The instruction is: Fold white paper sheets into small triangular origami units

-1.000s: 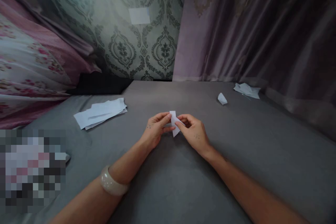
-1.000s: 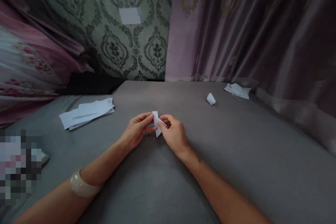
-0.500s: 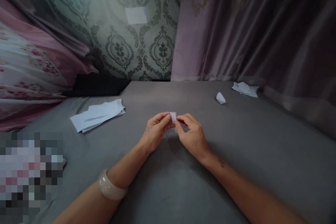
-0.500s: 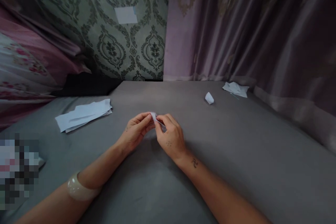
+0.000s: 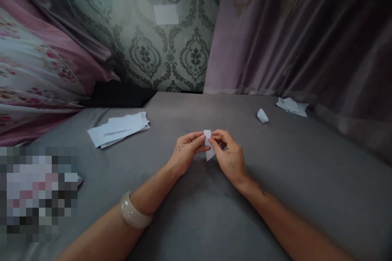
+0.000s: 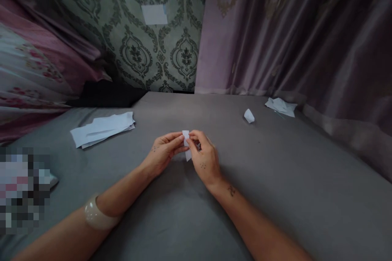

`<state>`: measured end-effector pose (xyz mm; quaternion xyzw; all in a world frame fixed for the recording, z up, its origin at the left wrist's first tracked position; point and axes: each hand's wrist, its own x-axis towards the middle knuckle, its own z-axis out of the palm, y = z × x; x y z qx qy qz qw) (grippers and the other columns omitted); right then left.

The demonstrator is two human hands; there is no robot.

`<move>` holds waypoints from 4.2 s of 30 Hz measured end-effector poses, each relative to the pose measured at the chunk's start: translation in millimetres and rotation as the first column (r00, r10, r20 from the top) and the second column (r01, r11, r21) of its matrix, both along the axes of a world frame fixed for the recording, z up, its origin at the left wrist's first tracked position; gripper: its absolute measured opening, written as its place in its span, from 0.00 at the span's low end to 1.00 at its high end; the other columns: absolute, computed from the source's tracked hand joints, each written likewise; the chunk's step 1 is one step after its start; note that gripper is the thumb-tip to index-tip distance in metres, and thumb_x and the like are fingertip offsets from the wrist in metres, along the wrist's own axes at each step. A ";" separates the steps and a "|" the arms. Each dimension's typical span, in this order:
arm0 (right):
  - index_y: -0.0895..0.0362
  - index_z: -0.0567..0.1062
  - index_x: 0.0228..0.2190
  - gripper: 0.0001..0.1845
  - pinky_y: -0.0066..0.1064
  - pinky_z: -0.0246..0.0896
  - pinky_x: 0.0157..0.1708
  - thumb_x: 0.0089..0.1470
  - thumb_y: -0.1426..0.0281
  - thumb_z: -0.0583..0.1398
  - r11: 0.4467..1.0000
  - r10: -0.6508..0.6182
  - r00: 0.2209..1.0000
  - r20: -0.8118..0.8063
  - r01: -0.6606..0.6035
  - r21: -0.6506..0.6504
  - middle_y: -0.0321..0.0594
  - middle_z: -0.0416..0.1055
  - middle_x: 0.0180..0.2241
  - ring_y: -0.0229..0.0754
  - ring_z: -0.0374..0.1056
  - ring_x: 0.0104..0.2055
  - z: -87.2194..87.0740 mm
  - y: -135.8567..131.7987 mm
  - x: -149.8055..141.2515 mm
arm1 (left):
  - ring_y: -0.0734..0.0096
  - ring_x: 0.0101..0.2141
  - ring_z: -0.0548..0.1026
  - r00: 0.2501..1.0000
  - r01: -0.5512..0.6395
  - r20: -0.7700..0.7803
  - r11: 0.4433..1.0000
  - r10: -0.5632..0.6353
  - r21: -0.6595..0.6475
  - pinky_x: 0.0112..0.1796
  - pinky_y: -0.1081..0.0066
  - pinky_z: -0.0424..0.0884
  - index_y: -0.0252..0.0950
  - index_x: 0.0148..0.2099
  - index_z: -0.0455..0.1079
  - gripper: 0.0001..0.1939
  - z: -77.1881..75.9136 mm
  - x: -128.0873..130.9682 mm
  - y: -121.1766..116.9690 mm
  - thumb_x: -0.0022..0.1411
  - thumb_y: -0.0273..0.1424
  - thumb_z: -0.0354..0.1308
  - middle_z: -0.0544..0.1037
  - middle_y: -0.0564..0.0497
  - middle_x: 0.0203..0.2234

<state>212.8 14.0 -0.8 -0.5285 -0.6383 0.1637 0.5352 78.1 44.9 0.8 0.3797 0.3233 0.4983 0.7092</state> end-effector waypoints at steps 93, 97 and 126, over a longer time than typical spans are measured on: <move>0.56 0.78 0.31 0.14 0.35 0.63 0.37 0.44 0.60 0.65 0.915 0.059 0.964 -0.260 -0.157 -0.372 0.42 0.75 0.31 0.42 0.70 0.34 17.1 9.4 1.1 | 0.73 0.30 0.70 0.995 -0.097 0.017 0.995 0.097 -0.024 0.34 0.73 0.65 0.34 0.30 0.78 0.09 3.7 -3.4 4.7 0.46 0.33 0.68 0.77 0.49 0.27; 0.55 0.77 0.37 0.19 0.35 0.64 0.41 0.41 0.62 0.67 0.816 0.137 0.861 -0.490 -0.378 -0.437 0.42 0.77 0.37 0.42 0.72 0.40 16.0 9.2 2.1 | 0.74 0.29 0.69 0.996 -0.086 0.022 0.996 0.087 -0.032 0.33 0.73 0.64 0.34 0.31 0.79 0.09 4.6 -3.8 5.0 0.47 0.33 0.67 0.76 0.49 0.25; 0.58 0.77 0.33 0.17 0.33 0.66 0.31 0.40 0.61 0.67 0.930 0.029 0.880 -0.473 -0.197 -0.310 0.40 0.76 0.29 0.40 0.70 0.30 3.1 9.0 -5.8 | 0.77 0.24 0.65 0.983 -0.137 -0.128 0.991 0.134 -0.012 0.29 0.72 0.59 0.33 0.28 0.76 0.09 -3.3 -2.5 3.6 0.44 0.32 0.68 0.72 0.52 0.21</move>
